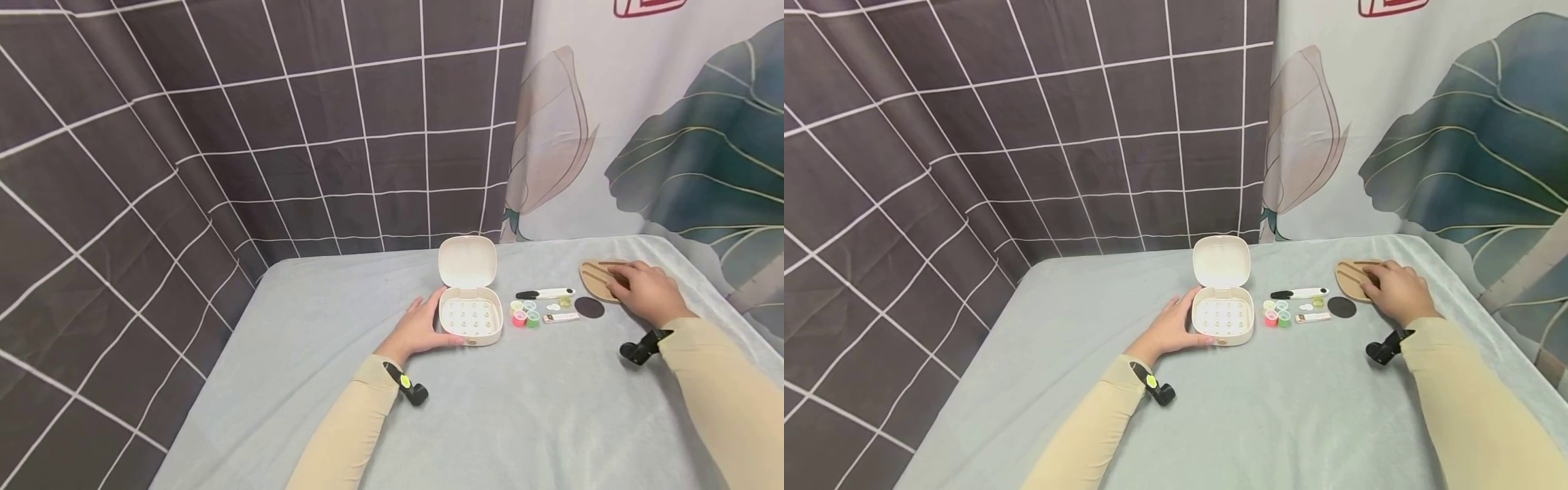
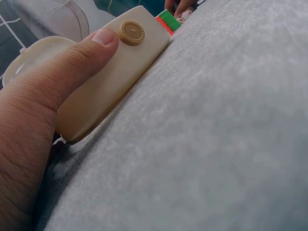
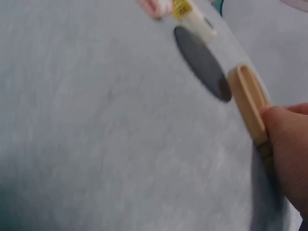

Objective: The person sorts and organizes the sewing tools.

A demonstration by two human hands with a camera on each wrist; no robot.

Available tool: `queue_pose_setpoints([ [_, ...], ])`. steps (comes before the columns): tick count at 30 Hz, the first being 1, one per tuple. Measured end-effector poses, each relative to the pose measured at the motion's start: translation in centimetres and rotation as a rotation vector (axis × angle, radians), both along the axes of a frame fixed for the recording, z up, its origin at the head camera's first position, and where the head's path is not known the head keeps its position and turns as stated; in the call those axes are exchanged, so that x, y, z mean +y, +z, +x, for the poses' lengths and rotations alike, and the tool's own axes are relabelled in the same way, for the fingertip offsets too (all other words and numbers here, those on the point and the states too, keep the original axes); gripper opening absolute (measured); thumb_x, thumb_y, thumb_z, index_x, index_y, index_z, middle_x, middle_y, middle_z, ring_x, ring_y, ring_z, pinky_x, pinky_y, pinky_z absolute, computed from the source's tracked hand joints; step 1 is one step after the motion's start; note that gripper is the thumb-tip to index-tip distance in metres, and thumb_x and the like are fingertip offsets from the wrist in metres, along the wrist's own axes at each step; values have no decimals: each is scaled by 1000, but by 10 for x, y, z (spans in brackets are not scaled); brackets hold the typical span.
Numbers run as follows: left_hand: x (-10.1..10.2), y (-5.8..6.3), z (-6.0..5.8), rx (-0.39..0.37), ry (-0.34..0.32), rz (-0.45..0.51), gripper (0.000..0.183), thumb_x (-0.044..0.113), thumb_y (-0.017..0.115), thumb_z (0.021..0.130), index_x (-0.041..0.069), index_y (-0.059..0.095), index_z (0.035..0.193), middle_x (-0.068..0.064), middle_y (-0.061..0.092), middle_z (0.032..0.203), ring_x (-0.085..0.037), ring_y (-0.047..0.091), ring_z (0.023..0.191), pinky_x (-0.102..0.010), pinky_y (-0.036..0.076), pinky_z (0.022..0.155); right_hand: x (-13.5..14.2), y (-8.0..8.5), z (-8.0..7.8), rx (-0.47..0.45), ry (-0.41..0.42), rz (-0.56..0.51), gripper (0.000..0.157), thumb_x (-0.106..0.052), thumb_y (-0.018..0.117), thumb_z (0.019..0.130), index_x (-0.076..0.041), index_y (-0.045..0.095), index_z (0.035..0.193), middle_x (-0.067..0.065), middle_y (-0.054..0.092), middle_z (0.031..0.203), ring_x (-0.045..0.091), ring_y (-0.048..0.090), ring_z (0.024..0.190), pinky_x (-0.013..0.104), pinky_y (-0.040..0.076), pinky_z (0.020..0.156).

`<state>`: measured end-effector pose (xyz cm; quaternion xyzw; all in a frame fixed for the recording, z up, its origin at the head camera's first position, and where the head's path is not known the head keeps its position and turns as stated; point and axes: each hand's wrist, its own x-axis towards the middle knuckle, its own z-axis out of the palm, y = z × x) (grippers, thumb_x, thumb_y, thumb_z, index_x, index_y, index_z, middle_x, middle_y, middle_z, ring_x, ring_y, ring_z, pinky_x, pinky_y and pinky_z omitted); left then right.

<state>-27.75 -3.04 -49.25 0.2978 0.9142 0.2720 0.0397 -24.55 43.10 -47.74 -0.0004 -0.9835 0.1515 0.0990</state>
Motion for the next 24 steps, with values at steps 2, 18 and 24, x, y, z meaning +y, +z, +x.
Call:
queue_pose_setpoints([
  [2,1,-1,0,-6,-2,1,116,66,81,71,21,22,161,1,36,162,-11,33,148,-33,9,126,0,2,0,-8,-10,2,46,-22,61,98,10,55,131,39,48,128,58,47,107,71,39,85],
  [18,0,-1,-1,-8,7,7,117,68,80,70,22,23,161,2,36,162,-13,32,148,-34,9,126,-58,33,3,164,6,-193,41,-26,55,100,2,59,130,33,45,133,56,38,122,67,32,96],
  [24,-1,0,0,-17,10,5,116,66,81,71,21,23,161,2,36,162,-14,31,149,-34,10,126,-86,41,6,216,57,-242,38,-23,55,101,0,60,130,27,49,134,51,43,125,65,35,99],
])
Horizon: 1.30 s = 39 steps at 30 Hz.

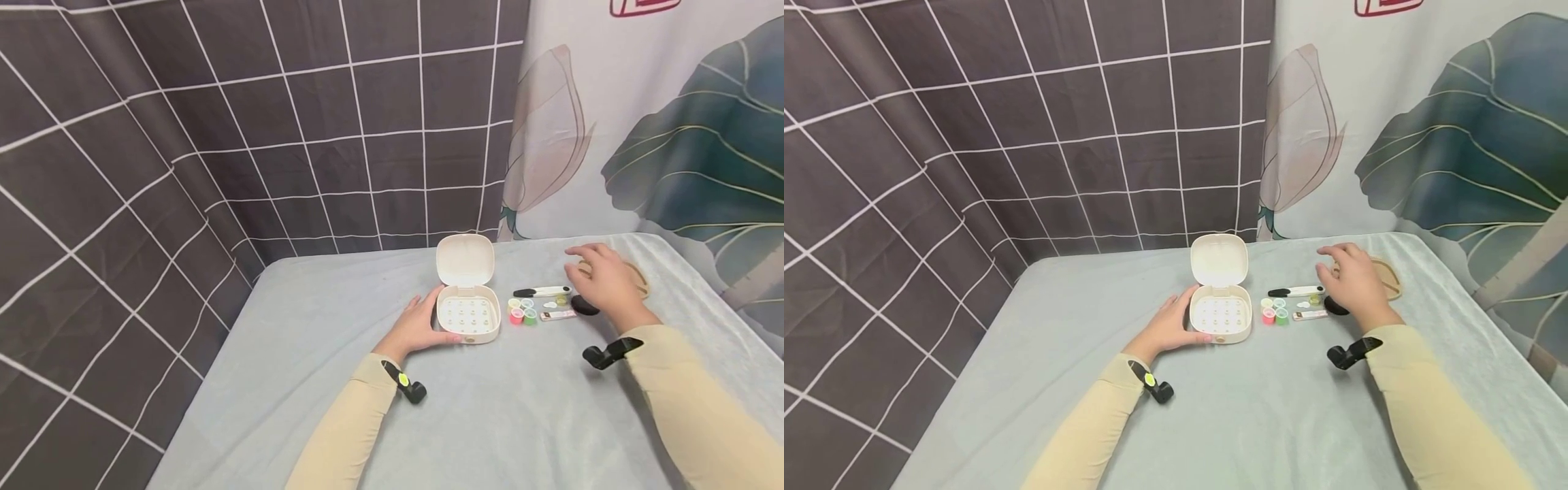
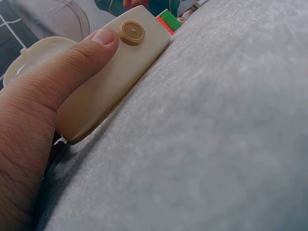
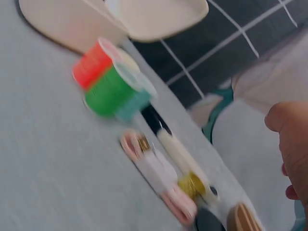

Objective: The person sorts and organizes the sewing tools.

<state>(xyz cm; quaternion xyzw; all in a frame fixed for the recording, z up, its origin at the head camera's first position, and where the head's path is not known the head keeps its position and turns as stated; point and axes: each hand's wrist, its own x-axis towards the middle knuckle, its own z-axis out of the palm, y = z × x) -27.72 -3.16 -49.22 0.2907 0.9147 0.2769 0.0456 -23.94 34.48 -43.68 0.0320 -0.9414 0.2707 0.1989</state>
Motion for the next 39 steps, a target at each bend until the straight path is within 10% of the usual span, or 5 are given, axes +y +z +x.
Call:
queue_pose_setpoints([
  [21,0,-1,-2,8,3,-3,116,67,80,70,24,23,161,2,36,162,-15,31,149,-34,10,126,-67,-22,-3,14,193,40,35,-24,66,96,1,67,121,18,69,105,39,61,102,57,49,88],
  [39,0,0,-1,3,3,-6,115,66,81,71,23,23,161,3,36,162,-14,31,149,-35,10,126,-87,-38,9,-55,139,86,32,-27,68,91,-4,71,113,19,70,114,42,59,113,59,47,95],
])
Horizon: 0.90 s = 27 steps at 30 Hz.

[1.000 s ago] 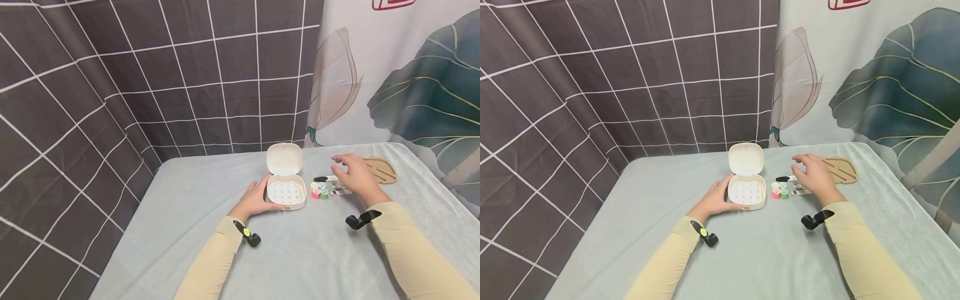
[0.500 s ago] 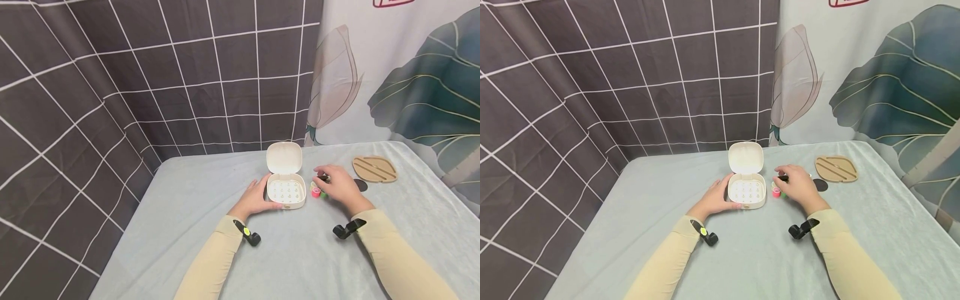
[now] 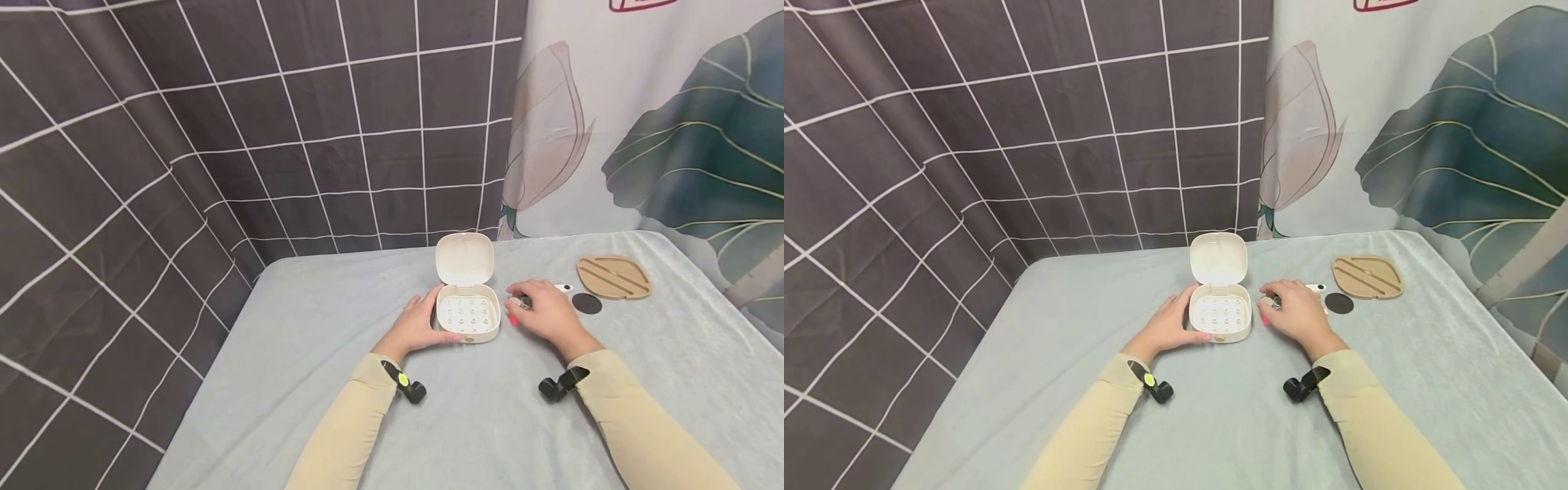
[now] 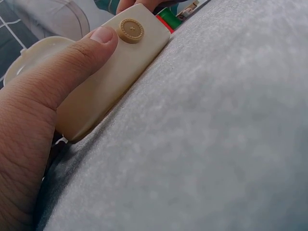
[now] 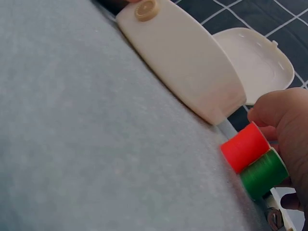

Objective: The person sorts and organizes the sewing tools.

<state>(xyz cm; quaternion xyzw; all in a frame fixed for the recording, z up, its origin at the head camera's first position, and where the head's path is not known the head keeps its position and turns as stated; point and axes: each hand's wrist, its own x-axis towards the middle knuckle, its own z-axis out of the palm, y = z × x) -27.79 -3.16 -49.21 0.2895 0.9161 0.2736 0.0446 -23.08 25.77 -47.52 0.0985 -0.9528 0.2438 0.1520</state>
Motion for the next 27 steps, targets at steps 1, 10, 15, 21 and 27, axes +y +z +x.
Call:
queue_pose_setpoints([
  [1,0,1,0,-2,0,2,115,66,81,71,23,23,161,3,36,162,-14,31,149,-35,10,126,-1,0,0,2,-4,0,32,-27,69,91,-4,71,113,19,70,114,42,59,113,59,47,94],
  [10,1,1,0,1,-8,-1,115,65,81,71,21,23,161,2,36,162,-12,32,148,-33,9,126,-5,-2,-2,17,-50,9,30,-25,67,89,-6,73,112,16,72,108,38,61,104,57,49,84],
  [15,0,1,0,7,-12,5,115,65,81,71,21,24,161,2,37,161,-10,34,147,-33,9,126,-9,0,-2,2,-77,26,32,-24,64,87,-5,72,112,16,72,104,39,61,101,58,48,81],
  [21,0,1,0,7,-15,1,116,67,80,71,21,24,161,1,36,162,-12,33,148,-34,10,126,-11,1,-2,33,-96,33,31,-21,63,85,-5,73,109,13,73,98,39,62,98,57,48,80],
  [27,0,2,1,2,-12,7,115,67,80,71,21,24,161,1,37,161,-12,34,148,-34,9,126,-12,1,-2,104,-95,22,29,-20,63,86,-4,73,107,13,75,99,39,63,96,56,49,81],
])
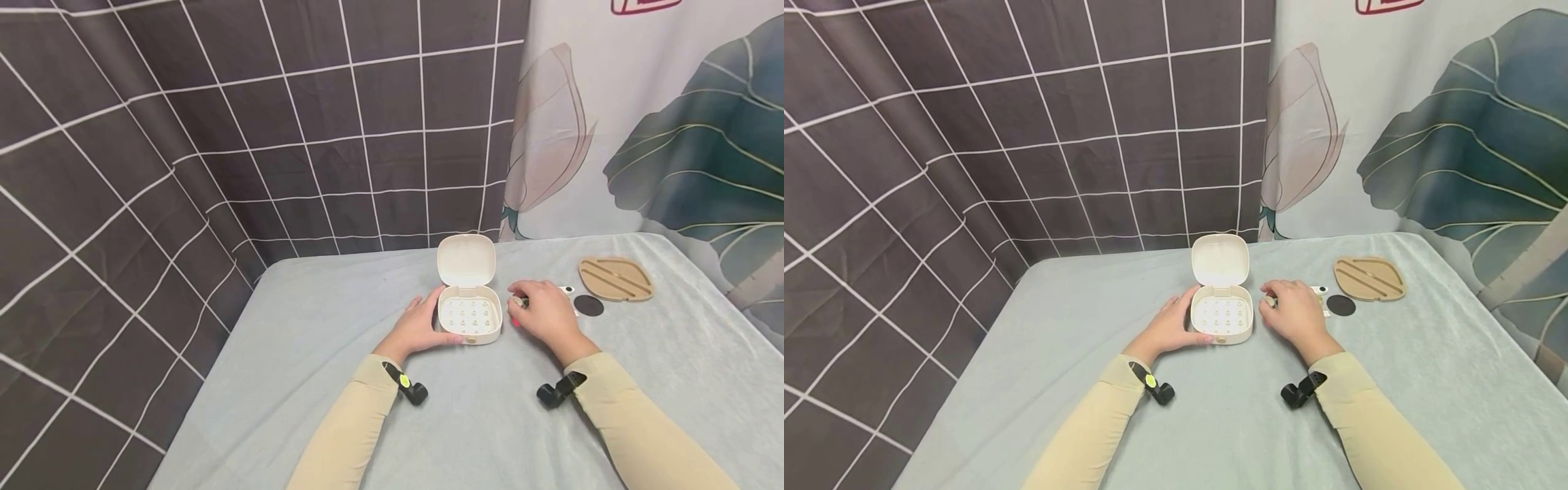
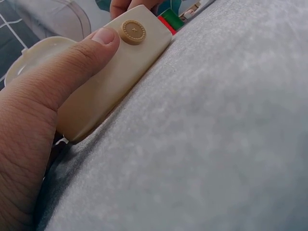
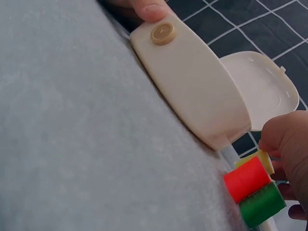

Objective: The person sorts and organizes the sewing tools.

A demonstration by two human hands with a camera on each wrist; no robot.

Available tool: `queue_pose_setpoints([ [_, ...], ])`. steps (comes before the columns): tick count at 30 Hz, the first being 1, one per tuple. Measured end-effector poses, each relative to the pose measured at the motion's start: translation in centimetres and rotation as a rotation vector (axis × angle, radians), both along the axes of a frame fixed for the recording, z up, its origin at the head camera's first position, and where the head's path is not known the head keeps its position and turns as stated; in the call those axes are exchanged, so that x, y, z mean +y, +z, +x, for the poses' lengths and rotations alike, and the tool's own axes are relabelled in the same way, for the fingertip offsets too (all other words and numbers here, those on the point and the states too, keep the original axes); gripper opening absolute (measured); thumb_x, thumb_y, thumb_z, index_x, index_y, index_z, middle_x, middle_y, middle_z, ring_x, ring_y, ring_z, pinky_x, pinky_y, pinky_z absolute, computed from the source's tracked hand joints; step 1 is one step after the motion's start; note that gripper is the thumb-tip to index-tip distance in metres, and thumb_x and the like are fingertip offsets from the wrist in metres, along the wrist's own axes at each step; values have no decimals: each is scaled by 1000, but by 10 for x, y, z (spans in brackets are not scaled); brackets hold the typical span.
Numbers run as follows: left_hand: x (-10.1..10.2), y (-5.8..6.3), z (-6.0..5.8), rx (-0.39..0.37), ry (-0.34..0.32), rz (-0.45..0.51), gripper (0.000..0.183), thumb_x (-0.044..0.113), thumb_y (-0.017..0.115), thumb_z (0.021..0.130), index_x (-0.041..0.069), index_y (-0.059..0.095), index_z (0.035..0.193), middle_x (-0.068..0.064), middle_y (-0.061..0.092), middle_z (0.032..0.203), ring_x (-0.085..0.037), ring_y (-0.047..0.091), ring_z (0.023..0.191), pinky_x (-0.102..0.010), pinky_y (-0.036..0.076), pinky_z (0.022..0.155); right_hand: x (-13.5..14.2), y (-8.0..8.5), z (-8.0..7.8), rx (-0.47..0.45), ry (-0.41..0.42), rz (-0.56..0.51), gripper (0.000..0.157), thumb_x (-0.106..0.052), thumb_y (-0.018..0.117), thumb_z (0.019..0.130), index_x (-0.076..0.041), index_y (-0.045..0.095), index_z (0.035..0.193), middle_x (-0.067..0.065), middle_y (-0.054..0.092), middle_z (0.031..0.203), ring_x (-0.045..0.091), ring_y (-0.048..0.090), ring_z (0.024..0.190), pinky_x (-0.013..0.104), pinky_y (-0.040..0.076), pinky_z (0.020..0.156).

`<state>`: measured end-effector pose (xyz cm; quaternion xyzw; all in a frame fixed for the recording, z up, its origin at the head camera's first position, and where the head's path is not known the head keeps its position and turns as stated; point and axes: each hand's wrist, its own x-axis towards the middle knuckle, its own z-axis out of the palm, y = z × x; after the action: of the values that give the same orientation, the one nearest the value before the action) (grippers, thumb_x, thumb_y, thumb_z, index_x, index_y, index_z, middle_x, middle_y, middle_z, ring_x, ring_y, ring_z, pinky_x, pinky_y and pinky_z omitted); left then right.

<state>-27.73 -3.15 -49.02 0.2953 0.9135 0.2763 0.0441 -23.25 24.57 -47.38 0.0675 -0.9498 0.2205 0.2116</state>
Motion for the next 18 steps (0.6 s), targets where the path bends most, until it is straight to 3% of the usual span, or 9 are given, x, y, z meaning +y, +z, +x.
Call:
queue_pose_setpoints([
  [7,1,-2,-1,5,-4,0,115,66,80,71,22,24,161,1,38,161,-11,34,147,-33,9,126,-1,10,2,54,17,-10,23,-19,66,91,-2,75,104,19,74,104,43,63,100,59,48,88],
  [18,-1,-3,-2,7,1,11,114,67,80,71,22,26,160,1,39,160,-13,34,148,-34,11,126,-11,32,-3,28,48,32,23,-22,67,96,-4,74,107,18,73,110,41,62,108,58,46,96],
])
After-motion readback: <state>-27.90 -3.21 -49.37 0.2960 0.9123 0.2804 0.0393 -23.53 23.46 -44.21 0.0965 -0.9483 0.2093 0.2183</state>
